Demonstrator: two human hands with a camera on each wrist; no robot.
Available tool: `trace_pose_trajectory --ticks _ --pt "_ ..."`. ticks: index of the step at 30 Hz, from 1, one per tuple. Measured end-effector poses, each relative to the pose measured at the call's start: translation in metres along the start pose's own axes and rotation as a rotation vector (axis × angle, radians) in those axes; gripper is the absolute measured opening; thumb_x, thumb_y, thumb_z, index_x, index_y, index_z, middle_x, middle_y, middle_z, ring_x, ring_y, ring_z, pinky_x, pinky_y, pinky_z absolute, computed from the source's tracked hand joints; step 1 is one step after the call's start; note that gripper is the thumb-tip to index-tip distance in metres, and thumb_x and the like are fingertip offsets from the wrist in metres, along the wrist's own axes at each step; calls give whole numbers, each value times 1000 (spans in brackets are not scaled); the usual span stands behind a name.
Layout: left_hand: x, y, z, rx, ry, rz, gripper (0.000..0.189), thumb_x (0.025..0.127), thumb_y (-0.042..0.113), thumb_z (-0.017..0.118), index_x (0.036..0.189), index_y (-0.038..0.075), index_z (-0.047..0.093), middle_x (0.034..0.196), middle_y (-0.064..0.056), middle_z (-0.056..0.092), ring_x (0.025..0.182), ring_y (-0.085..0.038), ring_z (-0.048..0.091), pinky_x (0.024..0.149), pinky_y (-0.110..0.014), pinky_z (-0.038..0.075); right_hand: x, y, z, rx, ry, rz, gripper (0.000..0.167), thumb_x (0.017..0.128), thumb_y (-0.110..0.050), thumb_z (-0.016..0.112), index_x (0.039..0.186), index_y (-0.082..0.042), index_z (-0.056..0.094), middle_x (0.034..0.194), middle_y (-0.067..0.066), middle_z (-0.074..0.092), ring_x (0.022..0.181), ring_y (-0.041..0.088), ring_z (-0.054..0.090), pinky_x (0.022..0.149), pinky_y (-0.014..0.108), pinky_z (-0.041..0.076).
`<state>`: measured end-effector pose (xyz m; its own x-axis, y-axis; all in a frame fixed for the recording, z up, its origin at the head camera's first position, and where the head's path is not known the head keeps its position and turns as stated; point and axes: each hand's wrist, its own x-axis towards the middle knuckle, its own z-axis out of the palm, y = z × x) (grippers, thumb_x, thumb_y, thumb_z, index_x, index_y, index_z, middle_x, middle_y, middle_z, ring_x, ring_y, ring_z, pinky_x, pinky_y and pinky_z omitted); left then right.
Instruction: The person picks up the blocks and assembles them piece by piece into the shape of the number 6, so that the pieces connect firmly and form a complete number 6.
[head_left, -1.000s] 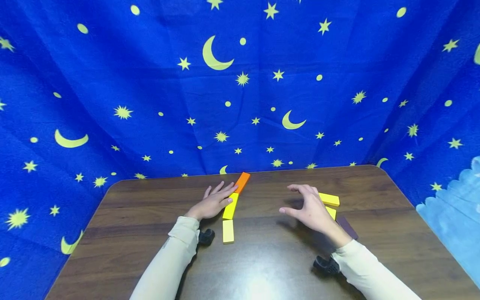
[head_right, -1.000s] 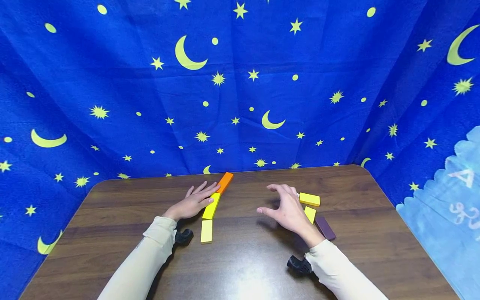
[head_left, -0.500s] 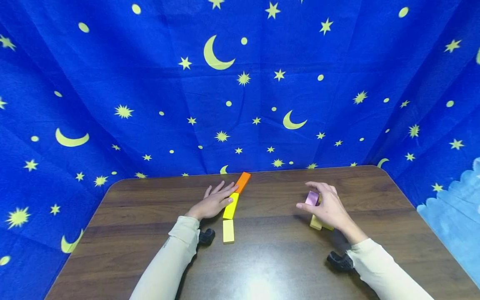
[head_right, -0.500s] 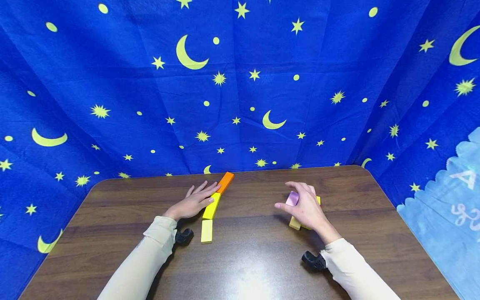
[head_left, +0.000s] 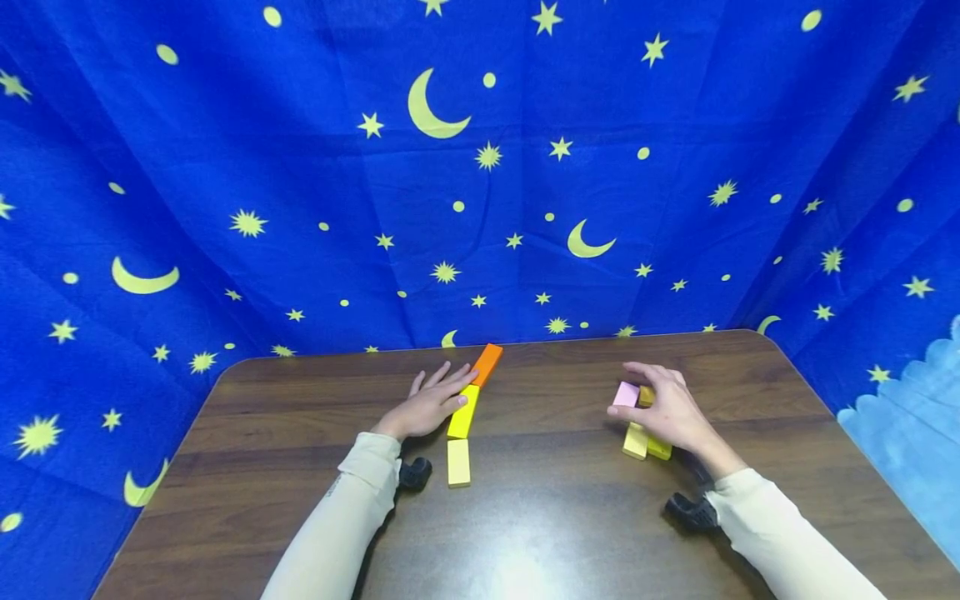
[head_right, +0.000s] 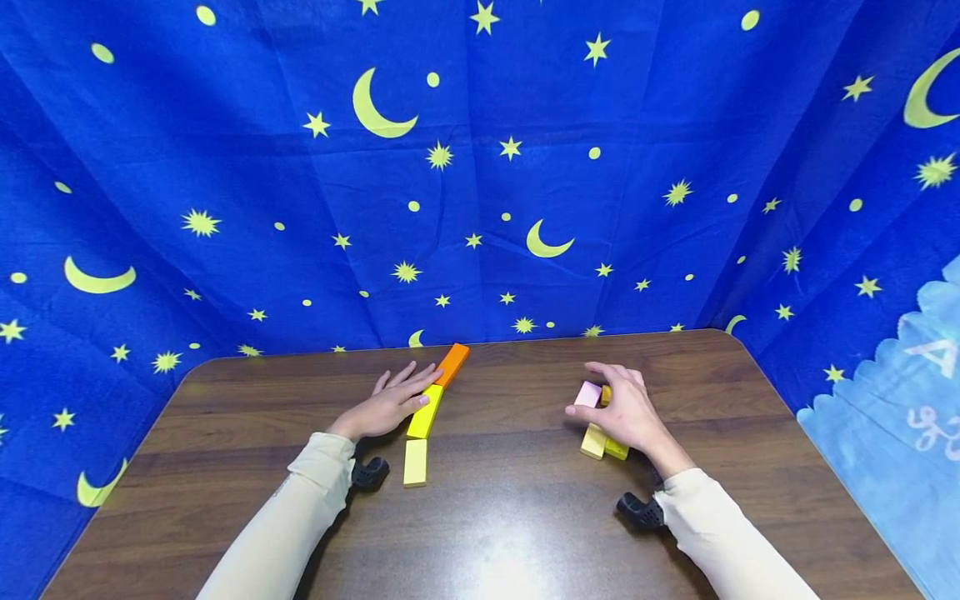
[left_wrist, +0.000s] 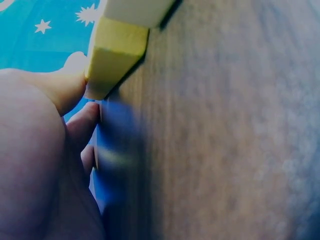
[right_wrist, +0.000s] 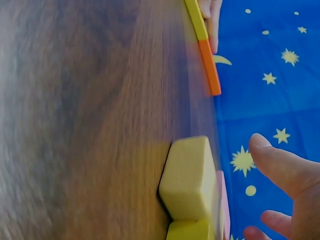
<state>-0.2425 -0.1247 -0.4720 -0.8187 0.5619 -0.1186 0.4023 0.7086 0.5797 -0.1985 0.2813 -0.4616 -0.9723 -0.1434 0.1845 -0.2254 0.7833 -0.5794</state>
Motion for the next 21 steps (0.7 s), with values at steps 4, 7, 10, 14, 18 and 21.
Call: trace_pose_trajectory --ticks 4,7,10,14,18,21 --pt "1 -1 0 3 3 8 53 110 32 39 160 20 27 167 -4 19 154 -33 1 116 -63 -9 2 4 -2 -5 -14 -23 84 74 -41 89 138 2 56 136 28 57 123 46 43 101 63 36" --pt "2 -3 1 11 7 16 53 110 32 38 160 20 28 167 -4 19 154 -33 1 116 -63 -8 3 6 -2 -16 -18 -47 81 73 -38 90 135 3 58 133 27 60 121 46 45 100 60 35" --pt "2 -3 1 14 4 17 53 110 32 38 160 20 28 167 -3 19 154 -33 1 116 -63 -8 3 7 -4 -21 -37 -56 80 72 -38 91 133 3 60 131 26 62 120 46 46 99 60 35" --pt "3 -3 1 7 -7 8 53 110 34 38 161 22 26 167 -1 17 155 -31 0 117 -62 -8 3 8 -7 -32 -73 -61 78 72 -39 91 132 1 62 128 23 64 118 45 46 95 60 37" --pt "2 -4 1 9 -9 -4 53 110 35 37 161 24 26 167 0 17 155 -30 0 118 -61 -8 4 9 -8 -57 -96 -80 76 71 -35 91 131 1 63 123 22 67 114 44 49 93 57 37" --pt "2 -4 1 9 -2 -1 53 110 34 38 160 23 27 167 -1 18 155 -30 1 117 -61 -8 4 10 -7 -69 -110 -88 76 70 -34 91 131 1 63 122 22 67 113 45 49 93 57 37"
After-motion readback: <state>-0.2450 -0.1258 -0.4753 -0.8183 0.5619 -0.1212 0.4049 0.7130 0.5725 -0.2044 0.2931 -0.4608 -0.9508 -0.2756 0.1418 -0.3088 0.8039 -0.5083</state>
